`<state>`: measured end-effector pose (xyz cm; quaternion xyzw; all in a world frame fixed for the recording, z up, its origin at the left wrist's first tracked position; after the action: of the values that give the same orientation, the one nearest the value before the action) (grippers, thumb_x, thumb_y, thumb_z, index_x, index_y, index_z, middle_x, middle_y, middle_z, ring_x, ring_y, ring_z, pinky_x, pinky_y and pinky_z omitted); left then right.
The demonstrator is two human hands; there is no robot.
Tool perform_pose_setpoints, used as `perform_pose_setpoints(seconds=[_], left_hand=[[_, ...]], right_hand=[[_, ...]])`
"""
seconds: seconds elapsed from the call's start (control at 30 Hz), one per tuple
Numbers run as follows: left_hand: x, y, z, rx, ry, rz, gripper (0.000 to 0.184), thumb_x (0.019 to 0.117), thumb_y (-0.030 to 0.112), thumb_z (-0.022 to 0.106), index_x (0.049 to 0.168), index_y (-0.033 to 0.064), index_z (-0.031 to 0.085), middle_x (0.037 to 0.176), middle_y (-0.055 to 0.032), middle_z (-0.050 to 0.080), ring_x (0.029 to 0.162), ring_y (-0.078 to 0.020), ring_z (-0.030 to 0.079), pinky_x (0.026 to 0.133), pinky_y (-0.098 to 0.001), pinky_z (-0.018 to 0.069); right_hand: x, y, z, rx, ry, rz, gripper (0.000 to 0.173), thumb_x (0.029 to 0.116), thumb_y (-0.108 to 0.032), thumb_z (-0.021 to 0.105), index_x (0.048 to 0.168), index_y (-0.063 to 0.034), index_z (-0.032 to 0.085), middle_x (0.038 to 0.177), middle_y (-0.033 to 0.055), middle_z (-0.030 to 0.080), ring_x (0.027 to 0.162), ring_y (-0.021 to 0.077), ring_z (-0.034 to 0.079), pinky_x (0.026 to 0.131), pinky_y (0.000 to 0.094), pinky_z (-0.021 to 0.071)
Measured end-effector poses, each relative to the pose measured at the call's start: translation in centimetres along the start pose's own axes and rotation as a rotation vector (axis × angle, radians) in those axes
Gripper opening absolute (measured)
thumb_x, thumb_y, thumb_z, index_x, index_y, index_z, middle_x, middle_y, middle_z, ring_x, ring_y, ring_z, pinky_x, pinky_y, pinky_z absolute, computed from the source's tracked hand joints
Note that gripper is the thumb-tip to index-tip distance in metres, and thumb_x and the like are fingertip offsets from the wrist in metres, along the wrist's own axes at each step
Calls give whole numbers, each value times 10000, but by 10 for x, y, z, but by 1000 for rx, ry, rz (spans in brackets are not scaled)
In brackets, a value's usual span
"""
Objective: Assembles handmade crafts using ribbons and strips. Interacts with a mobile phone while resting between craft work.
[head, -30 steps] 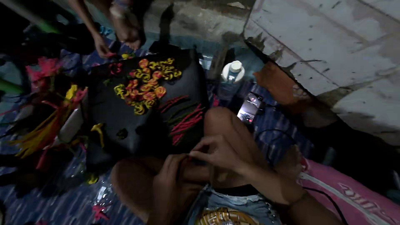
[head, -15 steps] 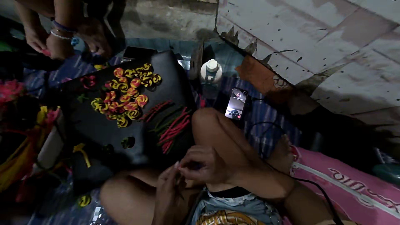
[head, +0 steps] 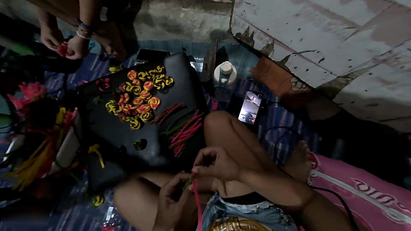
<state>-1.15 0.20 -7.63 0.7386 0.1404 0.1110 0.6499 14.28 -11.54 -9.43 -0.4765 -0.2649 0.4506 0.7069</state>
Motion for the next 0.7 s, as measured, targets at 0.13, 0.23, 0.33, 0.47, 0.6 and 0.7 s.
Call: perform_pose_setpoints(seconds=[0.13,0.23,0.33,0.47,0.6,0.7], left_hand=[[1,-7,-2,329,108,218,210,985,252,659,1149,138,724,940,61,664,829,76,599,742,-82,509],[1,-4,11,158,274,125,151,988,184,631,1040,139,765,916,97,702,850,77,619,783,-101,518],[0,-8,28,-333,389,-247,309,1030,217,546,813,252,763,639,162,635,538,85,531,509,-100,441],[-1,-15,27,-450,392,-401,159,994,130,565,943,198,701,614,106,626,473,46,511,441,-124,423],[-2,-7,18,-44,462,-14,237,903,46,692,1120,134,648,793,153,698,637,53,616,579,-122,523],[-6,-1,15,186,381,138,104,991,159,645,1000,178,748,858,159,728,701,87,630,639,-98,531]], right_hand=[[1,1,-1,29,50,97,6,907,10,685,907,4,684,747,-82,635,667,-63,575,642,122,499],[-2,6,3,-56,108,-131,61,883,2,700,914,54,692,771,-33,653,668,-70,555,621,102,473],[-4,13,8,-255,116,-533,135,892,-54,723,895,78,697,792,93,681,714,12,610,670,125,507],[-5,17,11,-536,126,-808,100,886,-80,730,859,13,703,730,102,670,686,127,635,666,205,534],[-8,15,13,-597,140,-865,120,895,-90,720,827,1,684,691,88,648,644,135,612,633,216,518],[-7,11,14,-536,165,-831,137,893,-92,728,820,13,678,687,88,642,643,119,608,628,205,517]])
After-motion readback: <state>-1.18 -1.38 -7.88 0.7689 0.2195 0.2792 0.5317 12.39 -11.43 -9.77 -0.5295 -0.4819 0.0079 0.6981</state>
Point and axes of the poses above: each hand's wrist, its own x-axis towards the middle knuckle, its own z-axis out of the palm, y = z × x, the point moved 2 cm from there along x, towards the middle knuckle
